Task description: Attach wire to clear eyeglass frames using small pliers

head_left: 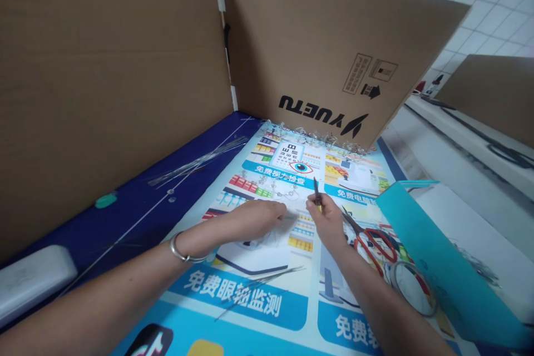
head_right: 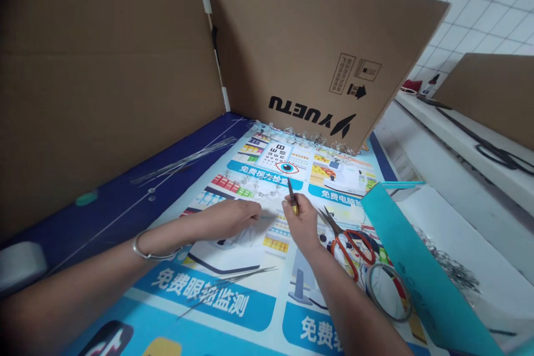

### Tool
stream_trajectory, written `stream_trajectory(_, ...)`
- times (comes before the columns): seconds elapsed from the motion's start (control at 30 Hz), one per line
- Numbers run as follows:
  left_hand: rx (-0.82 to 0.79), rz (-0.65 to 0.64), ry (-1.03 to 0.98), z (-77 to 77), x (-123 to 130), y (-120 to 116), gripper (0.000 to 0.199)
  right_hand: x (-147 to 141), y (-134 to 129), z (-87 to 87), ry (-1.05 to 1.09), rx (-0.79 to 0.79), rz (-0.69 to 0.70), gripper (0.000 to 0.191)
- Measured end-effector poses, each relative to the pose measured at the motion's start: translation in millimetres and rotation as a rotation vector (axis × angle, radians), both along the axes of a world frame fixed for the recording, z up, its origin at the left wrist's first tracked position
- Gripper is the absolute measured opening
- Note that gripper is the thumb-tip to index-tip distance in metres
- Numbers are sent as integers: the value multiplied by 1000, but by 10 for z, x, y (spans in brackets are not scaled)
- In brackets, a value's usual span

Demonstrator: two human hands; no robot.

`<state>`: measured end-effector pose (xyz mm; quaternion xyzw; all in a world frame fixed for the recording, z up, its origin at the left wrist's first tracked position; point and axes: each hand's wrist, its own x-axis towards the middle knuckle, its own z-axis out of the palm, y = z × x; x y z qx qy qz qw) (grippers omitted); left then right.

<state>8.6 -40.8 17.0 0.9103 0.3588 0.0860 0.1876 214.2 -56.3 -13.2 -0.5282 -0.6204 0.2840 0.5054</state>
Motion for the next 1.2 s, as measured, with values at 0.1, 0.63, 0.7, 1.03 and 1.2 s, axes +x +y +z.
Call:
stream_trajectory(0.1, -45, 26, -60, 41, -9, 21, 20, -76, -79, 24, -66, -51, 118, 15)
stream_trajectory(0.63, -358, 52, -607, 105, 21, 46, 5, -227, -187, 32, -29, -203, 246, 11)
stream_trajectory(0.7, -375, 56, -630, 97, 31, 52, 9, -229, -196, 29, 83, -266, 266, 12)
stream_trajectory(1.03, -455, 114, -637, 13, 56, 55, 16, -252, -238, 26, 357, -385, 249, 14)
stream_trajectory(1.2, -505, 188, -689, -82, 100, 47, 14, -273, -253, 31, 400, -396, 259, 14)
